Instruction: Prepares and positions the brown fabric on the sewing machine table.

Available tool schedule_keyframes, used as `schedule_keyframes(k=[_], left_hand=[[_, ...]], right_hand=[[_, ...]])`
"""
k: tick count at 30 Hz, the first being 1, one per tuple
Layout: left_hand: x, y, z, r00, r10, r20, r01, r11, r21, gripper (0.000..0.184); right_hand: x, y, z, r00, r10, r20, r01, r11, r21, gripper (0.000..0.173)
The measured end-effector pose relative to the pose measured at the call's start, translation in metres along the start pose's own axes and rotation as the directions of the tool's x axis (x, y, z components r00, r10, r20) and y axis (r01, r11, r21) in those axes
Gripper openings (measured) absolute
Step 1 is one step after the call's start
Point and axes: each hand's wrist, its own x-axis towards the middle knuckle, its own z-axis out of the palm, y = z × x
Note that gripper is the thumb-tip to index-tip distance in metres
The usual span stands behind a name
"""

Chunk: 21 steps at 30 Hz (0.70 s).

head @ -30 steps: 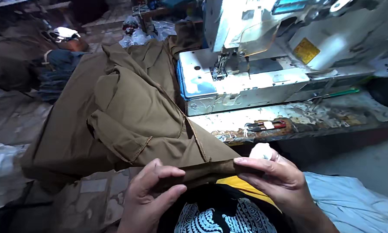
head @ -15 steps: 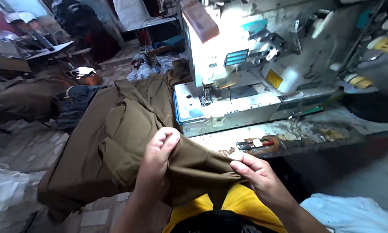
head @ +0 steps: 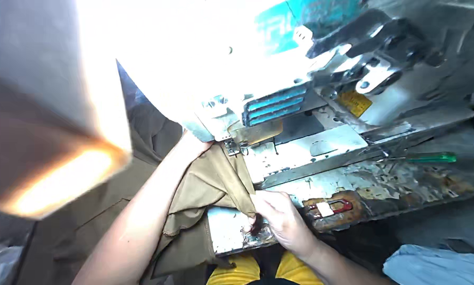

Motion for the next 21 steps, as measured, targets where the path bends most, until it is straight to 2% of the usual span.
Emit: schedule_keyframes(k=[5, 9, 12, 14, 17, 19, 21], left_hand=[[0.004, 0.002, -0.002, 0.998, -0.059, 0.025, 0.061, 0.996, -0.061, 0.029], [0.011, -0.011, 0.007, 1.000, 0.021, -0.019, -0.022, 0.997, -0.068, 0.038], [0.013, -0.005, 0.003, 0.995, -0.090, 0.038, 0.091, 0.995, -0.031, 0.046], [0.017, -0.005, -0.007, 0.986, -0.158, 0.052, 0.157, 0.987, 0.016, 0.043], [-0.028, 0.009, -0.030, 0.992, -0.055, -0.115, 0.057, 0.998, 0.022, 0.034], [-0.058, 0.027, -0.031, 0.977, 0.070, -0.201, -0.058, 0.996, 0.067, 0.025], [-0.067, 0.034, -0.010, 0.962, 0.180, -0.206, -0.147, 0.975, 0.166, 0.030]], right_hand=[[0.001, -0.003, 0.007, 0.999, 0.022, -0.026, -0.022, 0.999, 0.024, 0.033], [0.007, 0.001, 0.005, 0.997, -0.019, -0.073, 0.013, 0.997, -0.083, 0.032], [0.001, -0.001, -0.012, 0.997, -0.065, 0.033, 0.072, 0.934, -0.350, 0.034], [-0.015, -0.010, -0.030, 0.977, -0.205, 0.059, 0.202, 0.804, -0.560, 0.037], [-0.038, -0.023, -0.057, 0.879, -0.476, -0.026, 0.347, 0.676, -0.651, 0.037], [-0.045, -0.023, -0.064, 0.842, -0.528, -0.107, 0.359, 0.698, -0.620, 0.037], [-0.049, -0.017, -0.056, 0.860, -0.493, -0.129, 0.348, 0.754, -0.557, 0.030]])
